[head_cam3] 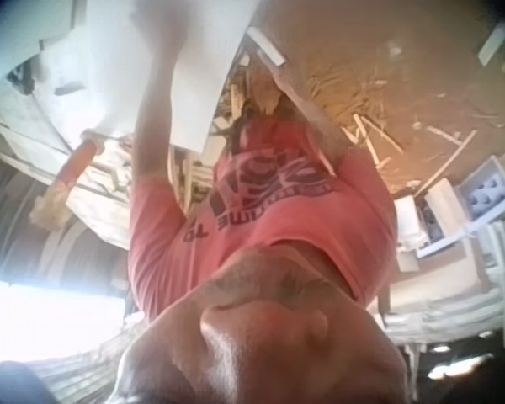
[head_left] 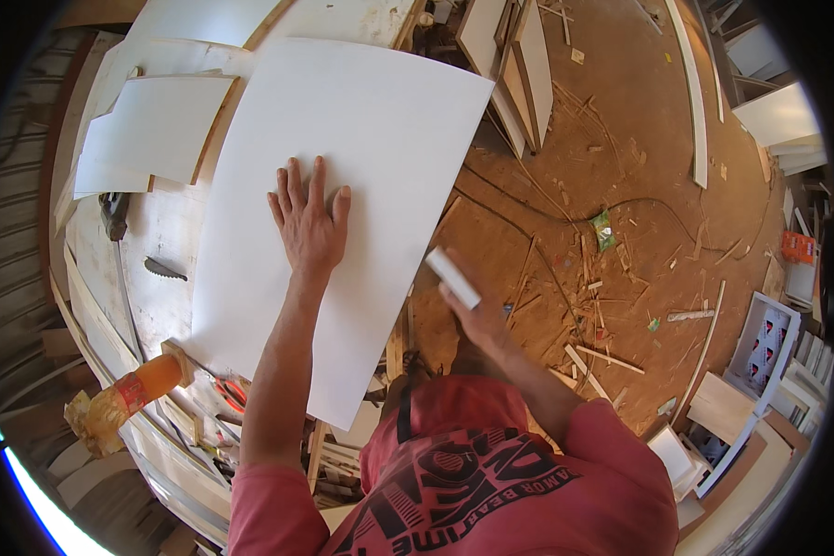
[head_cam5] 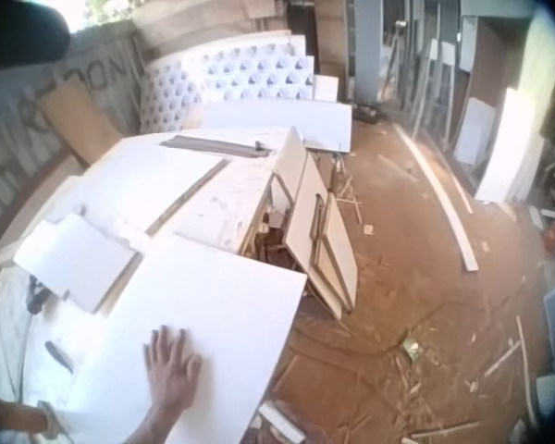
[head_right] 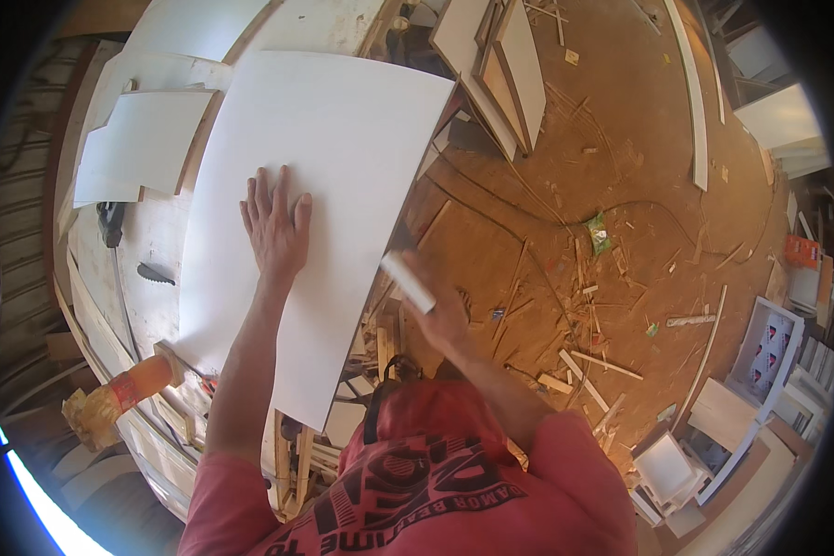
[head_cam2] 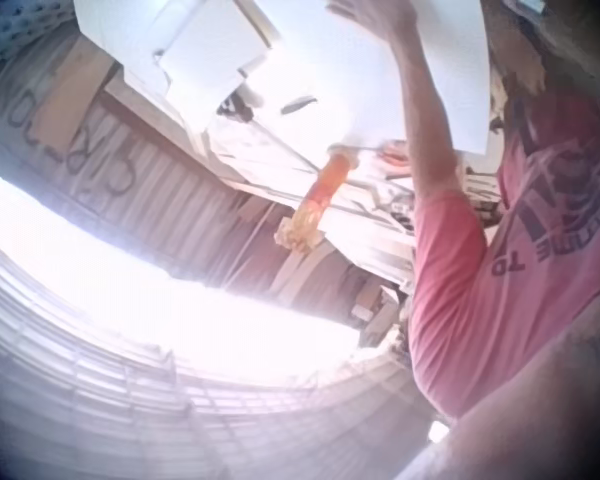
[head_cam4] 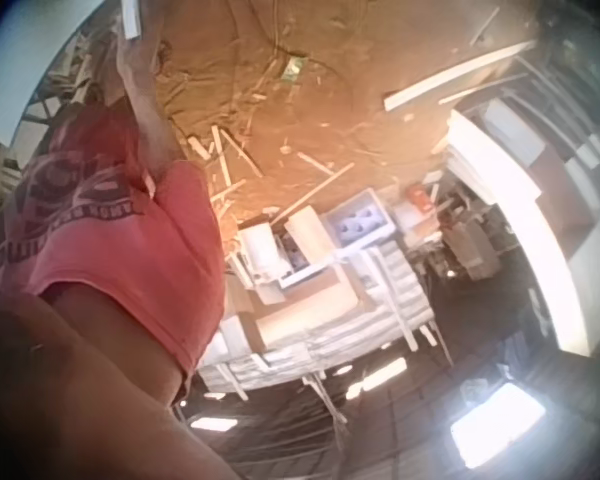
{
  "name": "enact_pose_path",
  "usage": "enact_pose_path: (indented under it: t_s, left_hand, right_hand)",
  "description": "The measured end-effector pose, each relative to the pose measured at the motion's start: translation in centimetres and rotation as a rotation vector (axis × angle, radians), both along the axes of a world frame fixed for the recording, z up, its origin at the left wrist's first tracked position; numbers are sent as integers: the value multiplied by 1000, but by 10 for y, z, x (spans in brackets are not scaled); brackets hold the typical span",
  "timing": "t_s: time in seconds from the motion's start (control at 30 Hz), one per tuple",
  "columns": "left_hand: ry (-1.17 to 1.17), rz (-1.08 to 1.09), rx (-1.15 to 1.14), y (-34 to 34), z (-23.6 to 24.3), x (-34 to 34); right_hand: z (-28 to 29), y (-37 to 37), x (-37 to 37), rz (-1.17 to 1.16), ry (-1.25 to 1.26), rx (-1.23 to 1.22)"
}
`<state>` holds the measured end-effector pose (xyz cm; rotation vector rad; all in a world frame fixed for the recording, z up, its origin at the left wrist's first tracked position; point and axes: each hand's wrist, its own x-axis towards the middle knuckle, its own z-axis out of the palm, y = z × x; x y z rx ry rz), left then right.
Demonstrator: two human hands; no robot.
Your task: The person applies white edging tape to the side of a wooden board, pressing it down by hand and using a small white block to smooth it, then trims the excess tape with scissors.
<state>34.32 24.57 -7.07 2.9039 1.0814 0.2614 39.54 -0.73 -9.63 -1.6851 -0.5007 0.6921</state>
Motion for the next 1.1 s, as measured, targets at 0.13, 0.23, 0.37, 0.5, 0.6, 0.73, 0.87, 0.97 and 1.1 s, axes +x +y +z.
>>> enact_pose_path:
  t_s: [0.13,0.23,0.37,0.5,0.6,0.73,0.87,0.97,1.1]
  left_hand:
    - [-9,2,7,2,-2,3]
    - [-6,18,-30,-1,-4,3]
    - [12,27,-35,-3,-4,4]
    - [29,39,-55,1,-2,0]
    - [23,39,-71,2,-2,0]
    - [22,9,-52,1,-1,5]
    - [26,-28,-10,1,-1,6]
    - [24,-49,-6,3,-3,5]
    - [36,-31,-2,1,-4,0]
  right_hand:
    - [15,38,74,-192,31,54]
    - [6,22,5,-131,-170,21]
    - [-12,-37,-112,402,-38,247]
    - [-15,-33,-73,336,-20,170]
    - [-10,-3,34,-9,145,-43]
    - [-10,50,156,-299,14,260]
    - [-23,80,196,-329,20,345]
    - [-36,79,179,-331,59,333]
    - [-13,58,109,-273,201,215]
